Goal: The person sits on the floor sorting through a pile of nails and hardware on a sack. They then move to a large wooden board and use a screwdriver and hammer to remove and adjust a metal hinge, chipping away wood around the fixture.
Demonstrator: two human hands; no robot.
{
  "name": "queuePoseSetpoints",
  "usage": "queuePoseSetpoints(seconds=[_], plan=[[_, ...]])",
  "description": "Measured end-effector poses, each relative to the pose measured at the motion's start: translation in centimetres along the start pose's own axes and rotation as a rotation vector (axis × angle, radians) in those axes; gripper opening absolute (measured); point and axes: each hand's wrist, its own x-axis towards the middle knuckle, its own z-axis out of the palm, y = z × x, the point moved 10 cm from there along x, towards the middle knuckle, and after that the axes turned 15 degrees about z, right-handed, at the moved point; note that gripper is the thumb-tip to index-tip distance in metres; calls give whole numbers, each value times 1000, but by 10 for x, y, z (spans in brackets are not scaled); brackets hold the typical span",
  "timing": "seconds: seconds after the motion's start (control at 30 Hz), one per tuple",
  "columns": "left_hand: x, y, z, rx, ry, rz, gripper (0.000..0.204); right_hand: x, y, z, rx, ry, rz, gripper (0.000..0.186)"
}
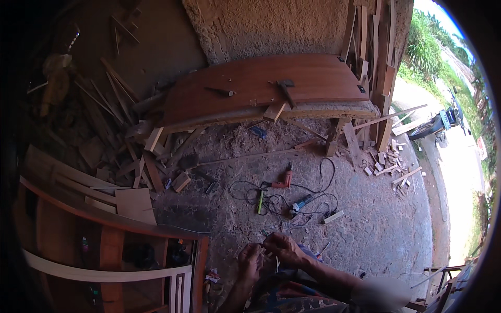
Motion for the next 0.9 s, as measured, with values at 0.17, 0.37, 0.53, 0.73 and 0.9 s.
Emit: queuePoseSetpoints(seconds=[0.17, 0.37, 0.53, 0.73, 0.9], plan=[[110, 42, 14, -60, -81, -8, 9, 91, -64, -12, 100, -37, -105, 17], [239, 83, 14, -83, -97, -42, 6, 189, -154, -31, 123, -57, 18, 22], [357, 122, 41, 57, -209, -29, 6, 253, -227, -63, 242, -30, 150, 27], [510, 142, 88, 202, -535, -19, 11, 353, -291, -121, 426, 50, 44, 27], [638, 142, 132, 244, -758, -162, 11, 440, -341, -174, 506, 288, -4, 28]])
